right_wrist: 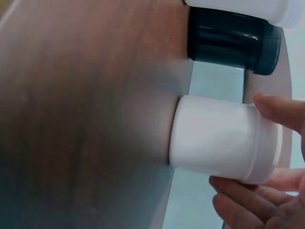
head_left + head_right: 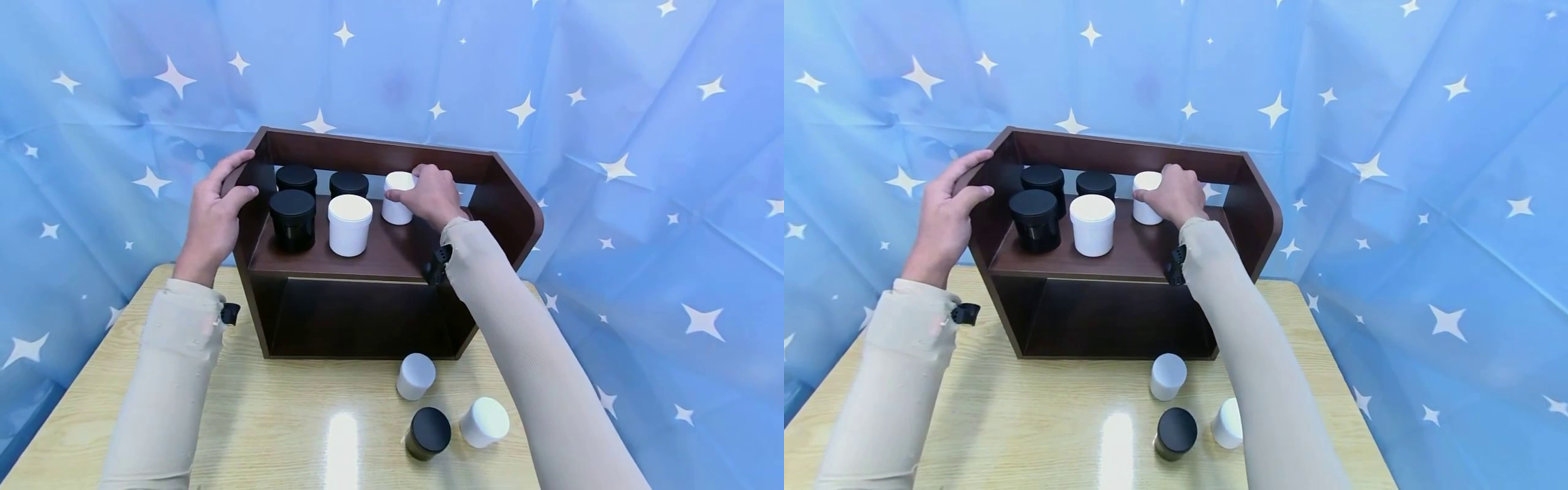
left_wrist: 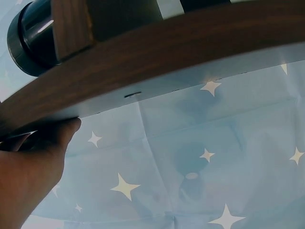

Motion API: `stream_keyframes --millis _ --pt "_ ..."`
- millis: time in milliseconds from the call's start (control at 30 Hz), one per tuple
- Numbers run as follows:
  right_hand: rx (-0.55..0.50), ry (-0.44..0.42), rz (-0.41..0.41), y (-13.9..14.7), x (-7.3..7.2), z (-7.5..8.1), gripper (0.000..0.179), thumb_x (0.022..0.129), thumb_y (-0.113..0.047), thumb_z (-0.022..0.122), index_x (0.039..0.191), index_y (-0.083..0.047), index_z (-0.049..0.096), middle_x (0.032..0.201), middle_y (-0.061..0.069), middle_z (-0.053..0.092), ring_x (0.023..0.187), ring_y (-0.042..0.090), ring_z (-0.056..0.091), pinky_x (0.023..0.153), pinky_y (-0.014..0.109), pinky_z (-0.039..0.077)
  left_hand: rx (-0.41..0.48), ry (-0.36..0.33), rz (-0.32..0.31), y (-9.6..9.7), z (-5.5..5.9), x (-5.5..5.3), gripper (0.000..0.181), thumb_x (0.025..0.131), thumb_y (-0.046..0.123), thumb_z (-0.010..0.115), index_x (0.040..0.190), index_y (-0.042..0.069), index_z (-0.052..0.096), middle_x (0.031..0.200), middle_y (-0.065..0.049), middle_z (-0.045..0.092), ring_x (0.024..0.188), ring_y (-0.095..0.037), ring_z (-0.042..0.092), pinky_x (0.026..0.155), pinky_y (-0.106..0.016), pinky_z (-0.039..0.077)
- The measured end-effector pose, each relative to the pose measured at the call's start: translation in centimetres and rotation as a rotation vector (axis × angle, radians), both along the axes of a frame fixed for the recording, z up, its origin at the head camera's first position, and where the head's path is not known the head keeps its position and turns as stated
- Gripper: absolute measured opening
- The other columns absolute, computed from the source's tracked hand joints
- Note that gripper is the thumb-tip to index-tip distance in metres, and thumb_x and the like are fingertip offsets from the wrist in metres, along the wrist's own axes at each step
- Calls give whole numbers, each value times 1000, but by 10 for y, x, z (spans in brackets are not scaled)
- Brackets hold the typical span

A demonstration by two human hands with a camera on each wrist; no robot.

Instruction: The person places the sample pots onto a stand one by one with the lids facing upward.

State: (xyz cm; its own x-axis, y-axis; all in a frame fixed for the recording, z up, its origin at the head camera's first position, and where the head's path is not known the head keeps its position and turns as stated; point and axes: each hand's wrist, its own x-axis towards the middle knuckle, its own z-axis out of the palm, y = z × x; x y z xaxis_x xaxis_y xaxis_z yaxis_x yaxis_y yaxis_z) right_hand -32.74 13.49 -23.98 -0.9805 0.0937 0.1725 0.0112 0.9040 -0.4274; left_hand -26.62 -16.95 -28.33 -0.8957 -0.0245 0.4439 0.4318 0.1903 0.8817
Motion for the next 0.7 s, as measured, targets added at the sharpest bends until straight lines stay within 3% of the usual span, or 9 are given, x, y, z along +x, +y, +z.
stream_keyframes --millis 400,700 --pt "-6 8 -2 -2 3 0 80 84 -50 76 145 -7 49 139 15 60 121 31 56 100 45 52 -13 4 6 0 -1 0 49 102 18 42 151 21 46 158 -4 42 129 -23 48 97 -23 44" --pt "-16 0 9 2 18 15 86 85 -50 75 153 -12 39 148 13 53 129 29 52 108 45 46 -21 2 19 -1 0 -1 49 102 19 42 150 24 47 158 -2 42 129 -23 48 98 -25 44"
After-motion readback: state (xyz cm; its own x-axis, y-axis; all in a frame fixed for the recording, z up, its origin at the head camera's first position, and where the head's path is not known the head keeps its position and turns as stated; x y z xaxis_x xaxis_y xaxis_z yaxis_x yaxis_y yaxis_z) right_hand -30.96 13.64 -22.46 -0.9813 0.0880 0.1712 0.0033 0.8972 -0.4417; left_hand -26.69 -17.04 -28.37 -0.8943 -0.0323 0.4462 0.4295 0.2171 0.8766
